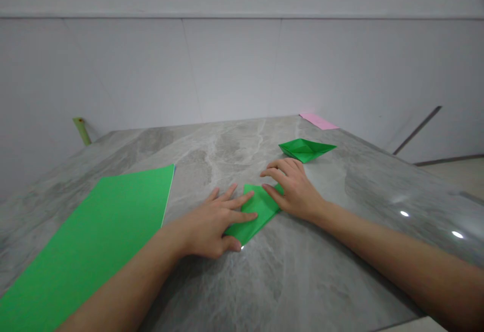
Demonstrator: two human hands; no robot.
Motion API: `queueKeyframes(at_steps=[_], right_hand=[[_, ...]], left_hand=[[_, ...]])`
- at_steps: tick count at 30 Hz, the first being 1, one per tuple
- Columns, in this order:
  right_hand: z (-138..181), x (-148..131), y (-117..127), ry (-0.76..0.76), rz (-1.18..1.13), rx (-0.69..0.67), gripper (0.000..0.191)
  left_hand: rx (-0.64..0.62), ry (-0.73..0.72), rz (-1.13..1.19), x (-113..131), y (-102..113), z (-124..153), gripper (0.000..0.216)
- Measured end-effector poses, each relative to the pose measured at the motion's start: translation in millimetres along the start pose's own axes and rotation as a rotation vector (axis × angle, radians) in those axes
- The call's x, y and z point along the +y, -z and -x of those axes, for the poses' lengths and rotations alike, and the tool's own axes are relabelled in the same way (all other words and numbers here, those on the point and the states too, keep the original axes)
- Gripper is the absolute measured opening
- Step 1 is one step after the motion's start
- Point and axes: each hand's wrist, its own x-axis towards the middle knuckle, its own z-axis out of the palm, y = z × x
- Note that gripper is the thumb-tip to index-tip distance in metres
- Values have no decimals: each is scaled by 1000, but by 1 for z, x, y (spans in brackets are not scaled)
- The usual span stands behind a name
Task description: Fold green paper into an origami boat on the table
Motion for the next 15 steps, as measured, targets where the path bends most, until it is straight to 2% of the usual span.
queueKeyframes(at_steps=[3,6,11,15], right_hand=[[2,-2,2,0,-45,-12,16],[5,-5,1,67,-128,-65,18],[10,-15,2,395,-336,-338,28],[12,-26,5,475,-320,-446,34]], left_hand=[[32,73,-29,0,-1,0,73],[74,161,-68,1,-3,-1,72],[134,269,-113,9,-6,-1,68],[148,295,-120,12,-7,-1,67]])
